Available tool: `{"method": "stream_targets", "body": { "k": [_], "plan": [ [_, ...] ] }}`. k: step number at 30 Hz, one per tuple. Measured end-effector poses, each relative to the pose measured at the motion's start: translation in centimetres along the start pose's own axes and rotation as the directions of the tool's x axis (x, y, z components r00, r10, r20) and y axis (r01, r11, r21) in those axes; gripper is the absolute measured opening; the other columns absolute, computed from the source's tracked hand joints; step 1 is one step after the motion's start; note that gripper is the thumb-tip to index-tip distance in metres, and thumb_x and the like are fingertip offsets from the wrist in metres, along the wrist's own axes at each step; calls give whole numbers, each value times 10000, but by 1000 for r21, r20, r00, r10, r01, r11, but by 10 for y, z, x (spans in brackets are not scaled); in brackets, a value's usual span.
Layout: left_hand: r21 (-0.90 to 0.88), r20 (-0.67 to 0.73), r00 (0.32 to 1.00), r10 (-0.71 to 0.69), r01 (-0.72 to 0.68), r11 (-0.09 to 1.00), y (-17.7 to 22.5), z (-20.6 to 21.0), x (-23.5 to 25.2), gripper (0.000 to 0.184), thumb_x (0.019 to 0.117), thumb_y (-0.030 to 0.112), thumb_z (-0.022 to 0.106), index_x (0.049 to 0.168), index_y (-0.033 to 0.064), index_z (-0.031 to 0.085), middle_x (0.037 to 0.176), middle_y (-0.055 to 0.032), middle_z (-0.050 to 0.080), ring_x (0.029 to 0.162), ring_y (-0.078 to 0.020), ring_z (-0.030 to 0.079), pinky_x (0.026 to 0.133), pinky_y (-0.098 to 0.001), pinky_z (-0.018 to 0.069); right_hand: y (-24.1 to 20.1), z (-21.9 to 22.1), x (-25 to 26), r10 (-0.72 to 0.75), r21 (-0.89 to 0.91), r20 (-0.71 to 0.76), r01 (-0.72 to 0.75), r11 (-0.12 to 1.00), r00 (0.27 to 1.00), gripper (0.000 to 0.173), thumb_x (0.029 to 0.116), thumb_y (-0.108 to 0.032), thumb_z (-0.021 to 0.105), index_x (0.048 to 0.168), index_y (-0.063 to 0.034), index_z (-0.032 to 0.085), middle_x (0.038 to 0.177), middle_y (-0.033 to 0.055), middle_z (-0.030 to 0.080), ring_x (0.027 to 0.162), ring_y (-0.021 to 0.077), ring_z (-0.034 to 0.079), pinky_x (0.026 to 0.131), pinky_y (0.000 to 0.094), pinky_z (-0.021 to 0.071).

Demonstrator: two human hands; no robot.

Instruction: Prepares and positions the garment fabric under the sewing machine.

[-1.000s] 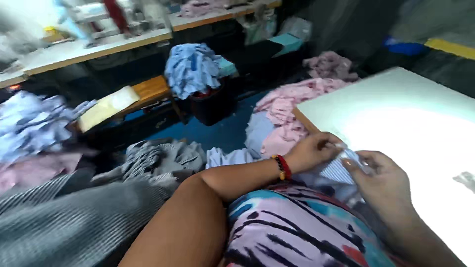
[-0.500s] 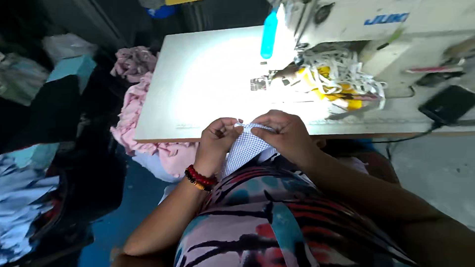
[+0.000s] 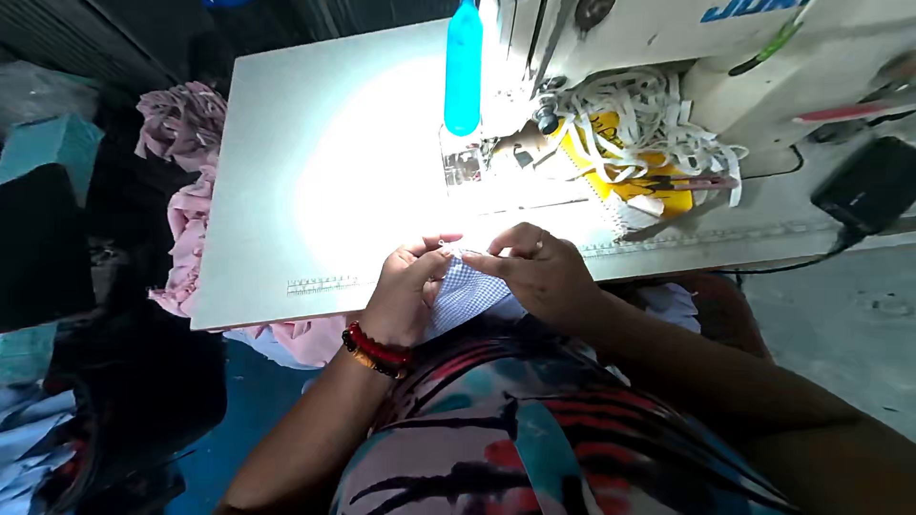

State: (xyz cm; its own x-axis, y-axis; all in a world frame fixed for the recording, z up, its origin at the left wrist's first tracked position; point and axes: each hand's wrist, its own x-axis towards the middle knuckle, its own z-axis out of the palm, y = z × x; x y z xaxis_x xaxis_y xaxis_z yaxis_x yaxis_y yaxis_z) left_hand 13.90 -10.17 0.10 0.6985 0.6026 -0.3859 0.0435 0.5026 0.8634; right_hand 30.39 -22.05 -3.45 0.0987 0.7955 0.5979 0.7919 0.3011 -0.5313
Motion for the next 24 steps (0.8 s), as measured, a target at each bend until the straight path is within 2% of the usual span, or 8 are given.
{"method": "stream_targets", "body": {
  "k": [5, 8, 10, 12, 14, 16, 19, 24],
  "plan": [
    [-31, 27, 1000, 5, -4, 1000, -1, -3, 10, 286, 1073, 174, 413, 1167, 86, 669, 844, 26, 630, 685, -29, 605, 627, -180, 537, 13, -2, 3, -154, -222, 75, 167, 961, 985, 274, 951, -16, 614, 1144, -118, 780, 972, 137, 683, 709, 221, 635, 551, 319, 499],
    [133, 12, 998, 61, -63, 989, -2, -5, 10, 207, 1040, 160, 575, 1215, 103, 668, 912, 16, 674, 712, -39, 616, 656, -201, 551, 15, -2, 6, -198, -247, 90, 215, 945, 976, 237, 963, -24, 618, 1123, -100, 776, 948, 144, 678, 715, 233, 638, 558, 329, 505],
    [225, -8, 993, 116, -111, 968, -4, -3, 10, 223, 977, 71, 666, 1197, 104, 674, 872, 13, 687, 652, -35, 591, 595, -184, 517, 15, 1, 5, -140, -153, 54, 147, 977, 989, 235, 955, -37, 615, 1102, -98, 788, 949, 122, 664, 690, 184, 605, 542, 297, 484],
    [308, 37, 981, 188, -190, 932, -5, -4, 10, 235, 975, 55, 666, 1206, 98, 667, 875, 13, 700, 665, -38, 624, 600, -187, 538, 10, 3, 2, 70, 63, 28, -72, 995, 997, 266, 919, -117, 596, 1117, -77, 769, 934, 52, 647, 703, 95, 569, 572, 244, 480],
    [431, 132, 947, 292, -320, 844, -5, -5, 9, 265, 977, 63, 661, 1240, 90, 655, 866, 18, 696, 695, -48, 650, 637, -206, 570, 5, -1, 0, 283, 204, 80, -294, 934, 956, 257, 960, -237, 593, 1143, -76, 673, 884, -20, 644, 689, 20, 547, 589, 198, 482],
    [527, 211, 899, 383, -435, 730, -6, -2, 8, 307, 968, 64, 672, 1273, 81, 642, 842, 30, 700, 686, -36, 649, 637, -195, 566, 3, -4, -2, 381, 217, 79, -389, 895, 921, 243, 1007, -304, 606, 1045, -101, 735, 813, -47, 668, 668, 1, 562, 602, 192, 480],
    [624, 293, 834, 467, -537, 568, -8, 3, 9, 305, 946, 47, 696, 1246, 55, 645, 873, 21, 713, 723, -17, 659, 669, -173, 561, 2, -12, -7, 342, 50, 58, -345, 937, 938, 229, 1011, -262, 599, 956, -119, 769, 811, -15, 683, 726, 58, 618, 648, 248, 504],
    [700, 364, 803, 472, -571, 430, -6, 12, 21, 118, 949, 108, 713, 1054, 55, 716, 909, 1, 717, 784, -17, 677, 731, -177, 575, 0, -33, -1, 202, -197, 58, -187, 962, 978, 202, 963, -212, 599, 898, -93, 749, 752, 36, 656, 648, 150, 622, 534, 318, 473]
  ]
}}
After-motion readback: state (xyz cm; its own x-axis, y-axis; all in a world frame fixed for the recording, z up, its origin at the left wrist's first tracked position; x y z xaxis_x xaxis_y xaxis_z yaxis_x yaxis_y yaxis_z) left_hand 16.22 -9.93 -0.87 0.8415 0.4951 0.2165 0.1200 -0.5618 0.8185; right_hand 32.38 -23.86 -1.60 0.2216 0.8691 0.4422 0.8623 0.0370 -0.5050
